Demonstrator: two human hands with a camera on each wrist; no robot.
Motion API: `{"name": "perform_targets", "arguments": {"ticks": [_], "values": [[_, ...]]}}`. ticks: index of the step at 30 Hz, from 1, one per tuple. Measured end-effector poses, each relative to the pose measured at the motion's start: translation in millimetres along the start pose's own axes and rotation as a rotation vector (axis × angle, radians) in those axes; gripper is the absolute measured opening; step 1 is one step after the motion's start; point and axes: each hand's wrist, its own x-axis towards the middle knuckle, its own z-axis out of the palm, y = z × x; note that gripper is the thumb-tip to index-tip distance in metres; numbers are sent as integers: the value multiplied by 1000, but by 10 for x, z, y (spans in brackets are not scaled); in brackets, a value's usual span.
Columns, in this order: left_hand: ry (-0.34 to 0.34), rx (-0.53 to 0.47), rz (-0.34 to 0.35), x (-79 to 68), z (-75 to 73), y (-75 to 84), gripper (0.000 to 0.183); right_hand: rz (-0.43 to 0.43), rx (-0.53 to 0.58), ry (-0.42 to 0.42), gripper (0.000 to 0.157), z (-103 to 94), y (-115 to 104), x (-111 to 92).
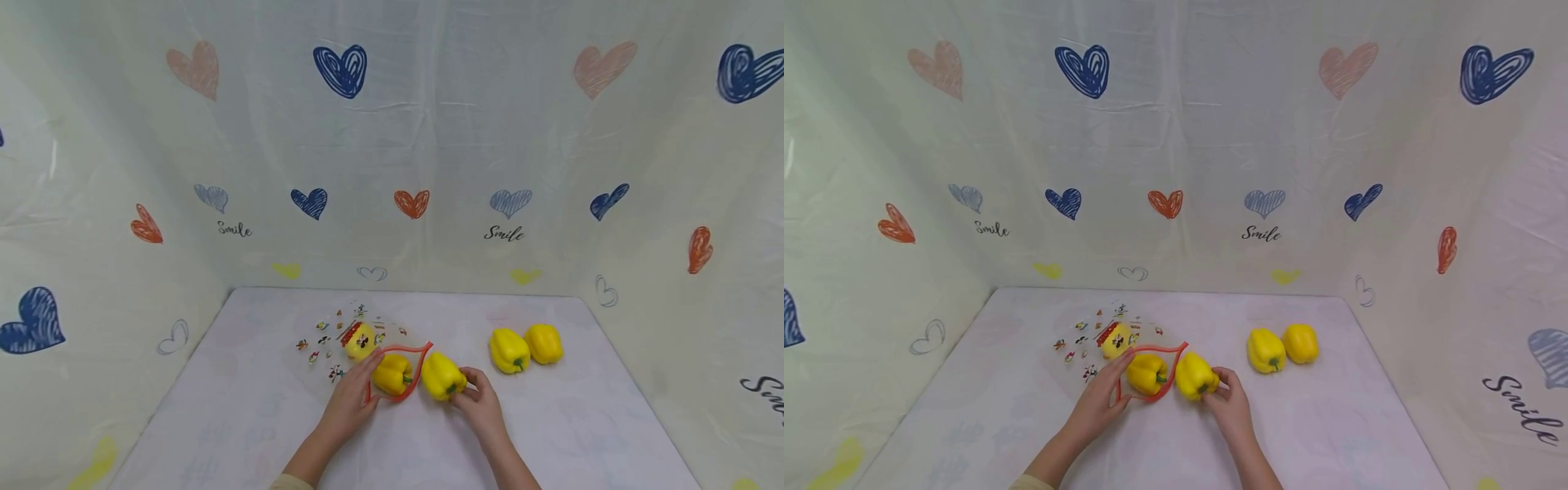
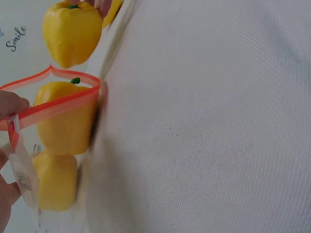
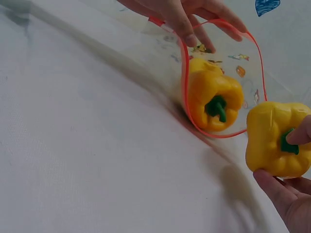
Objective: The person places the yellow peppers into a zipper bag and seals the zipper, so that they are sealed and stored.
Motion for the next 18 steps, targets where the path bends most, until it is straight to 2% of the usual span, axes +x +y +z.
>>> {"name": "perform_targets", "arguments": {"ticks": [7, 18], "values": [[-37, 21, 7, 8, -5, -4, 80, 51, 62, -6, 52, 11, 50, -58], [-83, 39, 24, 8, -14, 18, 70, 58, 88, -31, 53, 111, 163, -73]]}}
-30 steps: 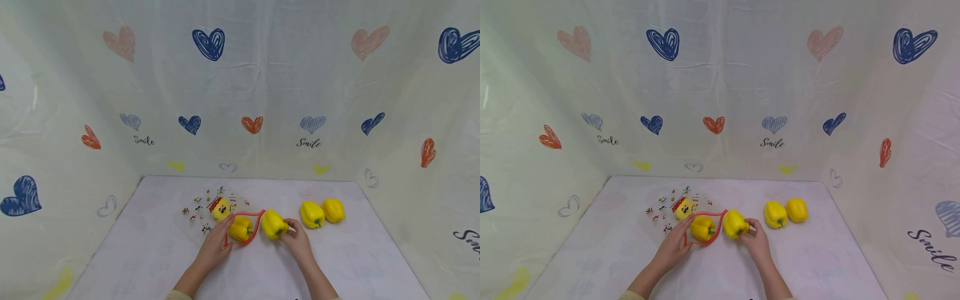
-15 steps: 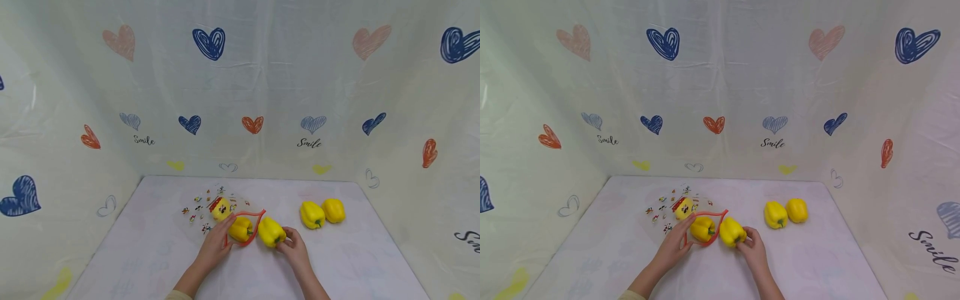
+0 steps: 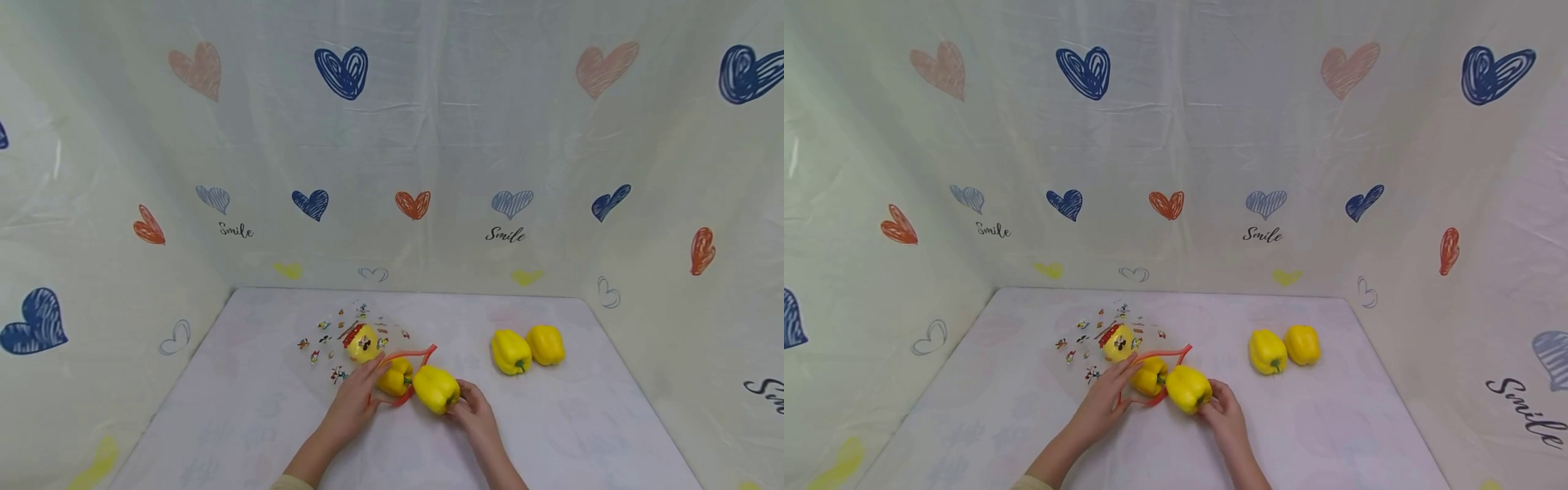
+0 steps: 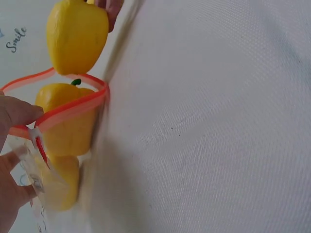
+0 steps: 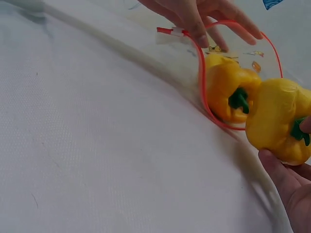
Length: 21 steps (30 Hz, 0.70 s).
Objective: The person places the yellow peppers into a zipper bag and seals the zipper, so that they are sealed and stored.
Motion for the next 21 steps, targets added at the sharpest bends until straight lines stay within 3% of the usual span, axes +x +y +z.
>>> {"name": "perform_targets", "arguments": {"ticks": [8, 14, 21], "values": [[3, 2, 14, -22, -11, -1, 74, 6, -34, -40, 58, 25, 30, -12], [7, 1, 1, -22, -33, 17, 77, -45, -141, -102, 79, 46, 44, -11], [18, 11, 5, -27, -58, 56, 77, -43, -189, -77, 87, 144, 35, -9]]}}
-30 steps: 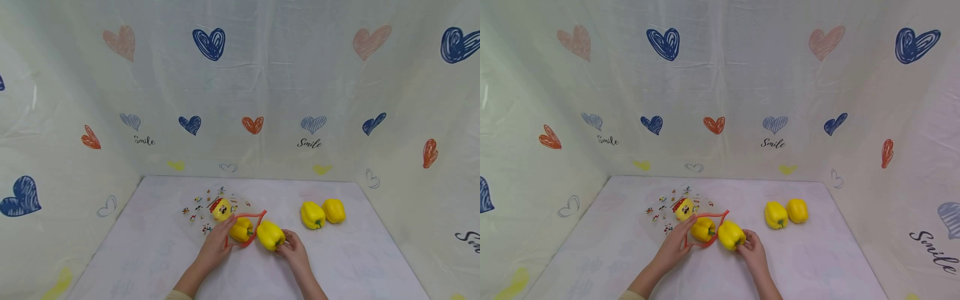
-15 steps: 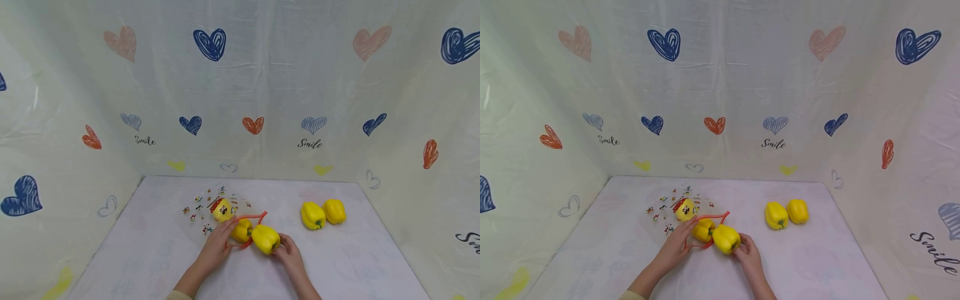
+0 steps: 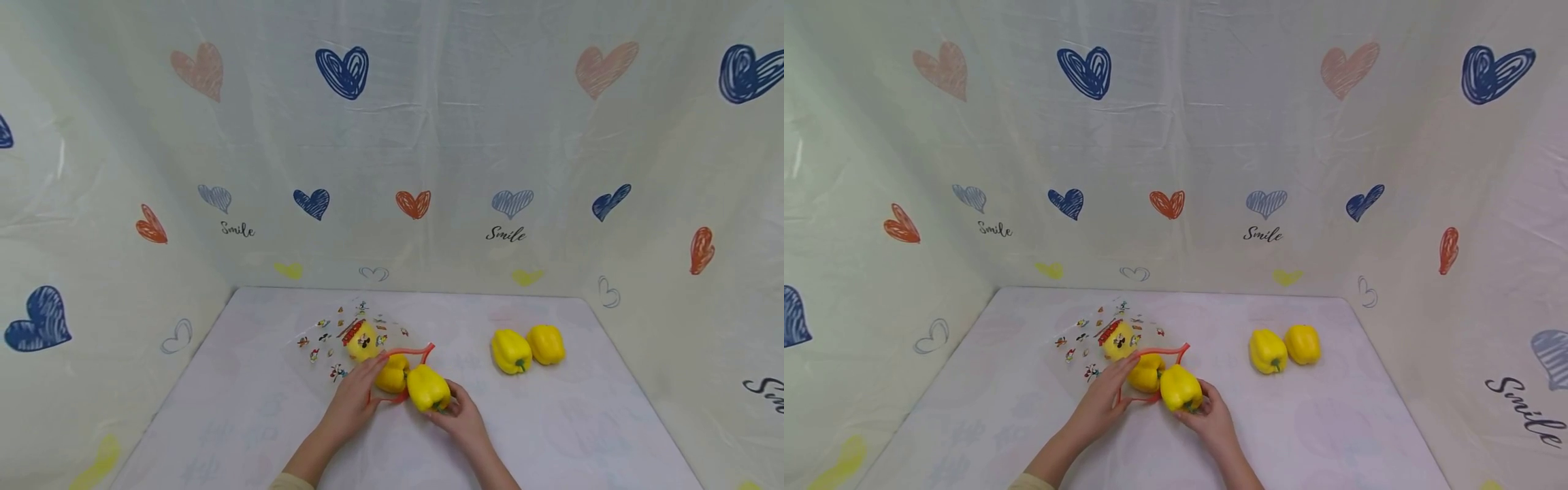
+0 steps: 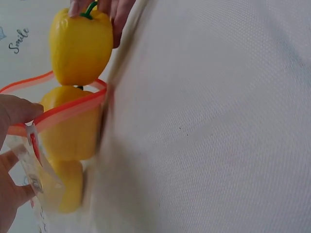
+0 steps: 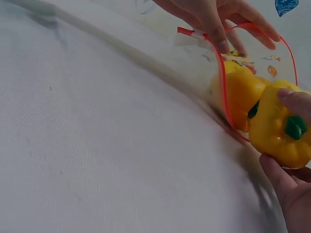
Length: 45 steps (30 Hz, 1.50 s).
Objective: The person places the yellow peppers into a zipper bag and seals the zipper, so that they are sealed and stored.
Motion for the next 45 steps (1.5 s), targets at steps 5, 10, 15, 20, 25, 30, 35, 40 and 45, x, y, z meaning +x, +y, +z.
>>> {"name": "perform_targets", "arguments": {"ticks": [5, 10, 15, 20, 25, 30, 35, 40, 45], "values": [[0, -16, -12, 0, 9, 3, 78, -9, -33, 4, 86, 60, -43, 31], [-9, -24, -26, 0, 17, 1, 78, -34, -37, -17, 85, 113, -74, 78], [-28, -42, -37, -2, 6, -2, 76, -56, -48, -33, 84, 158, -105, 133], [-33, -63, -34, -15, -16, -3, 74, -69, -45, -41, 83, 187, -132, 182], [-35, -75, -32, -24, -29, -5, 74, -99, -58, -18, 79, 230, -170, 219], [-38, -77, -26, -23, -48, 2, 76, -142, -79, 23, 74, 294, -219, 230], [-34, -82, -17, -16, -60, 0, 78, -213, -100, 42, 69, 352, -261, 239], [-33, -90, -17, -12, -62, -1, 79, -253, -146, 68, 65, 403, -295, 259], [-13, -78, 13, -9, -63, -12, 80, -273, -166, 66, 63, 455, -325, 285]]}}
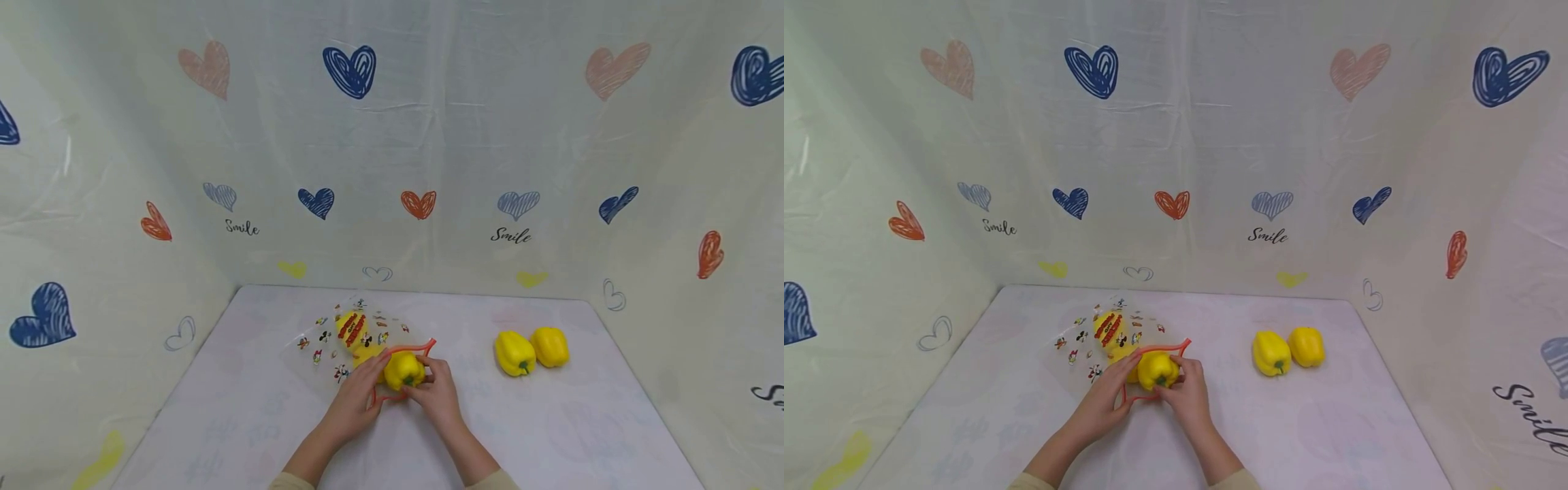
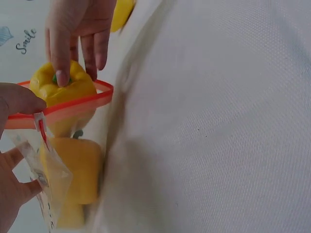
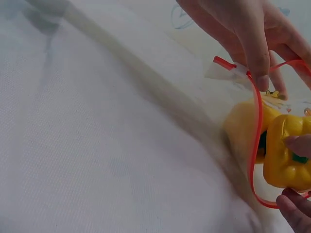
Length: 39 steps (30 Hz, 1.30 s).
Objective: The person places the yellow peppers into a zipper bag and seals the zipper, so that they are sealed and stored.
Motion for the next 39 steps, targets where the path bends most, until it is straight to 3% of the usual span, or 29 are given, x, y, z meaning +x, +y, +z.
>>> {"name": "perform_targets", "arguments": {"ticks": [19, 28, 39], "values": [[23, -28, 11, -11, -2, 25, 86, -66, -178, 49, 57, 116, -89, 122], [40, 3, 26, 0, 4, 30, 82, -52, -114, -11, 59, 130, -115, 160], [18, -25, -16, -14, -11, 29, 84, -37, -178, -97, 57, 70, -37, 140]]}}
